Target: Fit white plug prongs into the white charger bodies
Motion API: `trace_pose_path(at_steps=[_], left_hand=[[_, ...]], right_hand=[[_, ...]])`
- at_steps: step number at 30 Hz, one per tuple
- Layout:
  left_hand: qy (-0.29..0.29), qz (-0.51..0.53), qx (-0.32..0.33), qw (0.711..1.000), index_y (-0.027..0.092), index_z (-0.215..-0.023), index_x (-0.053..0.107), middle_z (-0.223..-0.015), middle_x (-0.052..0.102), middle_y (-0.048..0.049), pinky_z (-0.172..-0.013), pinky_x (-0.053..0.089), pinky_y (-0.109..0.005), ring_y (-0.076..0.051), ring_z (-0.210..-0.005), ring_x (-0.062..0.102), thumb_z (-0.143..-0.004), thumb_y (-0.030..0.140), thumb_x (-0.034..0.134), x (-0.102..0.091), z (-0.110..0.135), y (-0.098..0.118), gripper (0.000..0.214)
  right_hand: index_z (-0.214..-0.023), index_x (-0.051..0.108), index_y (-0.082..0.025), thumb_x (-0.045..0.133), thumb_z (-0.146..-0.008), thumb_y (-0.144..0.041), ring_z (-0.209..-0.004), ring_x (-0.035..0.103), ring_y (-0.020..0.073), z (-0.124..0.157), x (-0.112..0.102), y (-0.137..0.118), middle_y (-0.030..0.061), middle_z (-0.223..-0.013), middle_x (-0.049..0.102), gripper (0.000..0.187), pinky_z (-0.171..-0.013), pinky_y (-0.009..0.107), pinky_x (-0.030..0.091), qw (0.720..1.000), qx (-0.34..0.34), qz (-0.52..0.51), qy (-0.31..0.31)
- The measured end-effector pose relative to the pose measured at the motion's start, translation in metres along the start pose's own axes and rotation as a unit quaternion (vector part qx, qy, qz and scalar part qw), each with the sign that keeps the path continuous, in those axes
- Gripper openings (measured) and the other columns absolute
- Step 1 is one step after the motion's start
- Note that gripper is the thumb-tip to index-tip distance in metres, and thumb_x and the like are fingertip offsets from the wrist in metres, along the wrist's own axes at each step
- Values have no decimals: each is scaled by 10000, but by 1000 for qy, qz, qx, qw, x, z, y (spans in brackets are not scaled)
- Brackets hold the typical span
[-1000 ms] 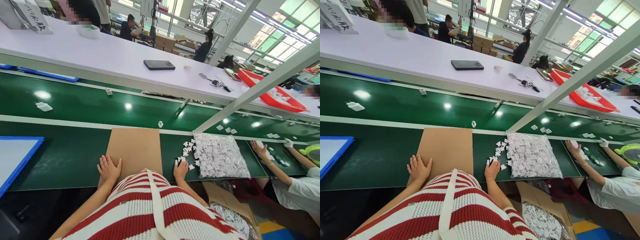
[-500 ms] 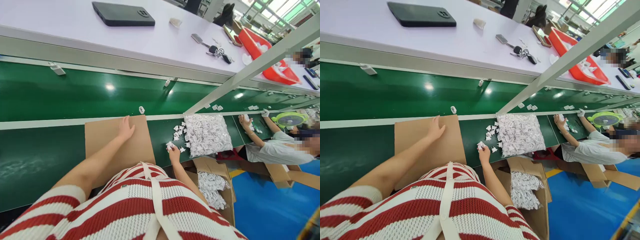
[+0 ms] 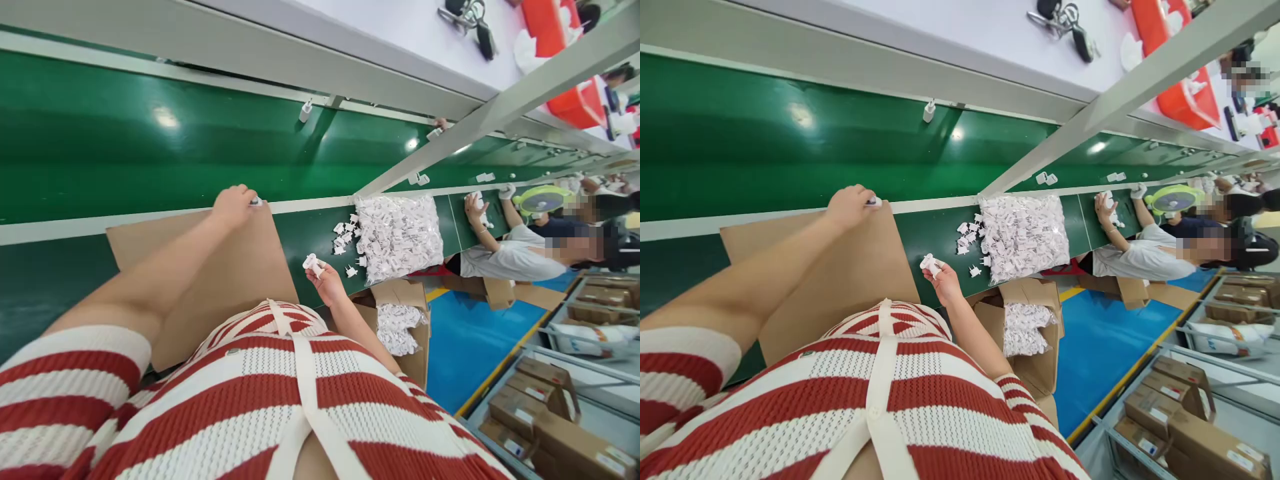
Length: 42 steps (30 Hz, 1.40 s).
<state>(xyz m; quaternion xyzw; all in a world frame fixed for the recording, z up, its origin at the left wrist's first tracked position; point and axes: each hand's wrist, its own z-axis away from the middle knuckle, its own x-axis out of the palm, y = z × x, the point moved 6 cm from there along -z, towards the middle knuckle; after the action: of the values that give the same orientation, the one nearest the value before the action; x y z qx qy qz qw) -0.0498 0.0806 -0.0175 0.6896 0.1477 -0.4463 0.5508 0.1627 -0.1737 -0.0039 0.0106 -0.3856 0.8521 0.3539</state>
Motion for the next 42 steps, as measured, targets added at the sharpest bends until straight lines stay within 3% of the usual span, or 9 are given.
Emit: trace_pose_path(at_steps=[7, 11, 15, 18, 21, 23, 25, 29, 42], left_hand=[[-52, -2, 25, 998, 172, -933, 724, -971, 648, -127, -792, 454, -405, -292, -932, 619, -859, 312, 651, 34, 143, 31, 175], [-13, 34, -14, 999, 180, -996, 738, -1002, 663, -120, -818, 474, -405, -286, -947, 626, -862, 307, 660, 53, 189, 31, 200], [43, 85, -40, 995, 197, -1105, 736, -1100, 667, -103, -931, 477, -400, -266, -1021, 614, -853, 366, 702, 61, 202, 22, 305], [67, 114, -43, 990, 193, -1069, 757, -1075, 669, -94, -935, 473, -386, -244, -997, 610, -865, 390, 694, 63, 204, 17, 291], [77, 131, -43, 988, 188, -1044, 766, -1066, 675, -95, -929, 468, -387, -243, -990, 606, -862, 387, 687, 65, 205, 16, 280], [79, 138, -42, 986, 185, -1029, 769, -1070, 675, -96, -924, 469, -389, -246, -991, 605, -849, 368, 689, 66, 205, 15, 269], [80, 142, -44, 986, 181, -1010, 771, -1071, 672, -97, -916, 471, -392, -248, -986, 604, -835, 361, 694, 67, 204, 14, 262], [79, 148, -50, 985, 191, -980, 774, -1058, 672, -96, -904, 471, -390, -248, -980, 603, -828, 350, 686, 67, 204, 12, 236], [79, 166, -51, 982, 197, -953, 773, -1038, 661, -91, -887, 469, -379, -239, -966, 595, -837, 401, 684, 67, 205, 12, 251]], right_hand=[[-969, 722, -188, 851, -622, -302, -801, 677, 140, -2, 31, 13, 27, -909, 758, 387, -781, 281, 529, 989, -15, 136, -59], [-1008, 720, -186, 774, -709, -383, -776, 639, 147, -4, 46, 19, 38, -927, 738, 362, -653, 253, 503, 931, -107, 339, -83], [-1037, 712, -191, 643, -860, -353, -819, 627, 147, -3, 67, 26, 48, -1006, 673, 249, -714, 259, 533, 832, -214, 494, -136], [-1098, 697, -183, 547, -896, -161, -969, 614, 175, 5, 90, 31, 69, -1069, 626, 252, -884, 289, 514, 700, -299, 617, -199], [-1092, 684, -168, 492, -885, -60, -958, 575, 196, 12, 110, 40, 85, -1068, 597, 302, -864, 297, 481, 566, -333, 718, -230], [-1043, 687, -156, 482, -886, -45, -896, 552, 198, 15, 118, 45, 89, -1039, 583, 281, -813, 296, 461, 508, -339, 755, -238], [-1013, 691, -146, 476, -891, -40, -866, 534, 198, 15, 123, 49, 92, -1019, 578, 269, -791, 298, 443, 471, -344, 775, -242], [-1016, 702, -148, 490, -907, -57, -871, 523, 198, 13, 126, 52, 91, -1020, 586, 255, -785, 297, 425, 443, -352, 787, -245], [-969, 712, -157, 483, -900, -63, -925, 528, 211, 8, 124, 52, 95, -1007, 591, 257, -811, 301, 423, 432, -376, 783, -242]])
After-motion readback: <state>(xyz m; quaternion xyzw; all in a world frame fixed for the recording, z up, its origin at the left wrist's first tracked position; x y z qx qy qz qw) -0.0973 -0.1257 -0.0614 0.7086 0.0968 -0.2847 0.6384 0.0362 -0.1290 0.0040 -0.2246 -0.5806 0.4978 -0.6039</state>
